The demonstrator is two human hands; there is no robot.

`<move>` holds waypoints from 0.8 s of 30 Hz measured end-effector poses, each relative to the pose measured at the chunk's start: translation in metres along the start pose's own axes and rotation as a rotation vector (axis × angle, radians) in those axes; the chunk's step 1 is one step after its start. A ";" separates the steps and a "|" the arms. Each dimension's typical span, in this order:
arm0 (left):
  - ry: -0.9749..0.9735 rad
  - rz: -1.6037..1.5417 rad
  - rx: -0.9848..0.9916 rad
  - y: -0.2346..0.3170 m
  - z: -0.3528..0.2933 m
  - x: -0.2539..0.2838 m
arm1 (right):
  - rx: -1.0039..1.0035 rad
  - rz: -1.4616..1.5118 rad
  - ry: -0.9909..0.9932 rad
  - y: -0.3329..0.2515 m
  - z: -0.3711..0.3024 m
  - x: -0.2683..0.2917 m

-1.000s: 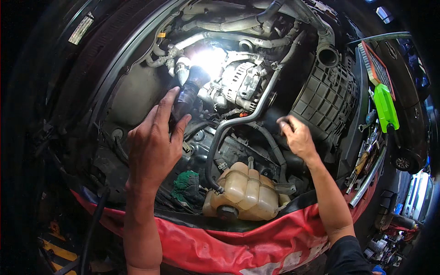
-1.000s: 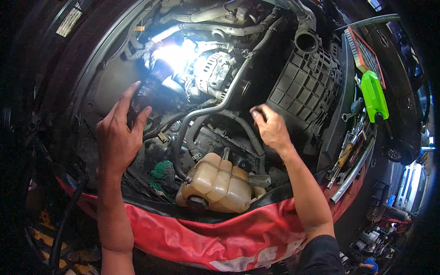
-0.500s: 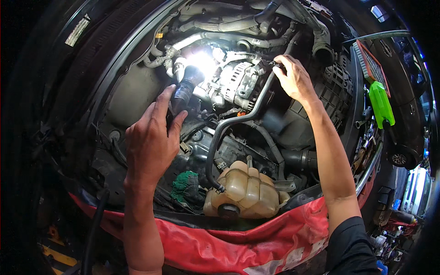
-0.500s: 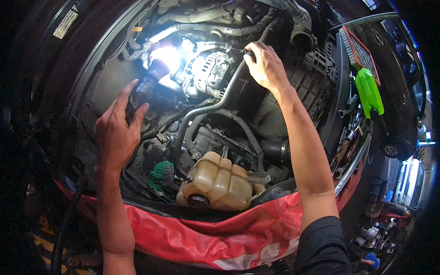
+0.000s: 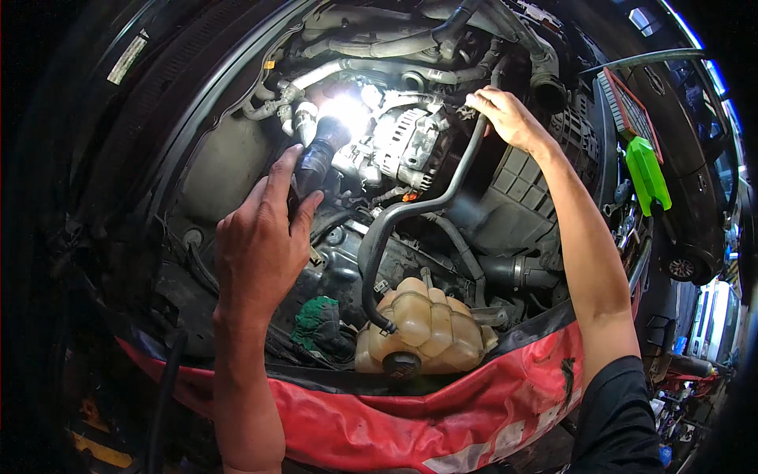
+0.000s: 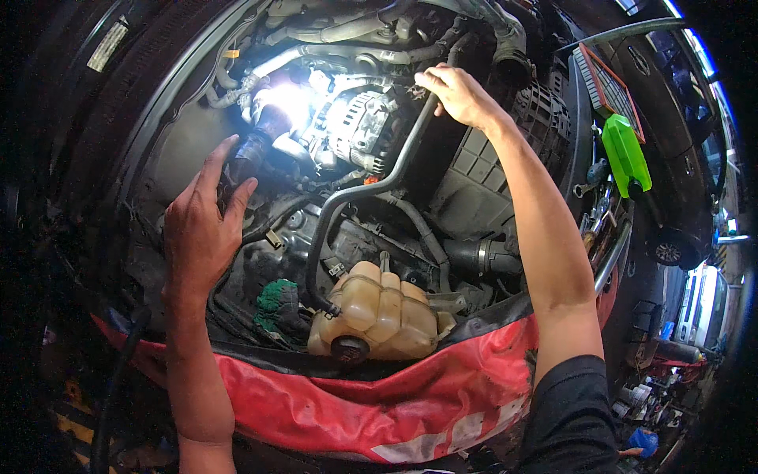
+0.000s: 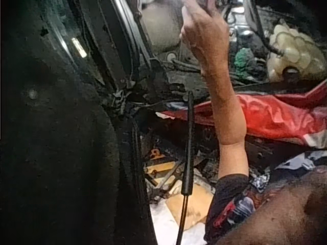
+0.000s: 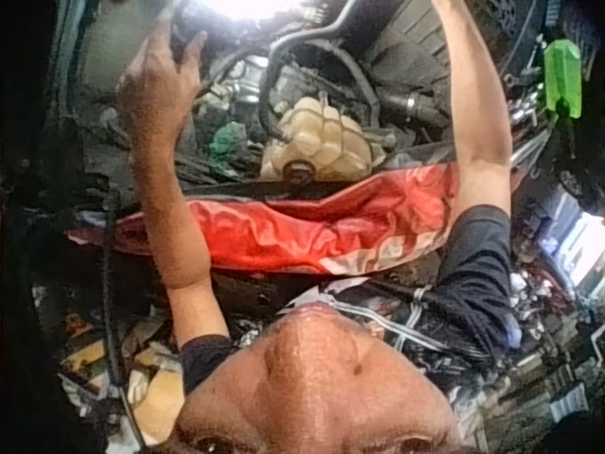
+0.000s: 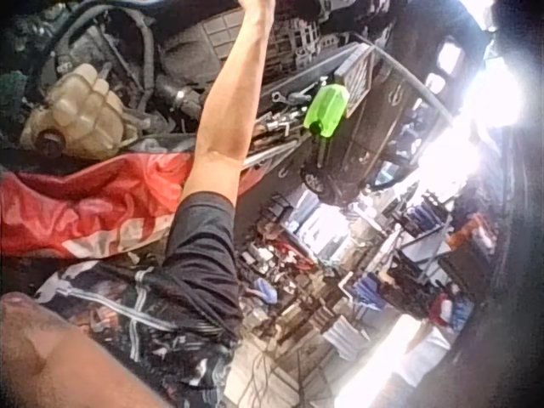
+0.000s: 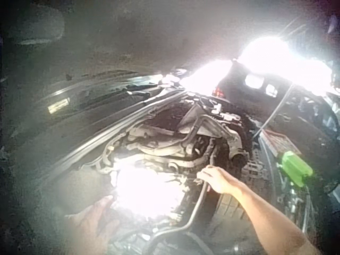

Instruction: The person illuminates the car engine bay with a flashlight, disconnects hoses, and unseats and lifts the coolant reservoir tank by hand.

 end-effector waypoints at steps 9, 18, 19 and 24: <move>0.018 -0.020 0.007 0.004 0.001 0.007 | -0.185 0.376 -0.240 -0.002 0.006 0.004; 0.121 0.068 -0.086 0.002 0.000 0.006 | -0.203 0.299 -0.231 -0.004 0.021 0.009; 0.126 0.063 -0.089 0.002 0.000 0.005 | -0.199 0.296 -0.233 -0.005 0.022 0.010; 0.122 0.032 -0.086 0.002 0.000 0.005 | -0.202 0.355 -0.252 -0.007 0.030 0.009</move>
Point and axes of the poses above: each hand's wrist, its own z-axis towards the middle knuckle, its own x-axis out of the back of the hand, y = z × x, the point moved 5 cm from there along z, towards the middle knuckle, and after that the axes turned 2 degrees about x, right-handed, at the moved point
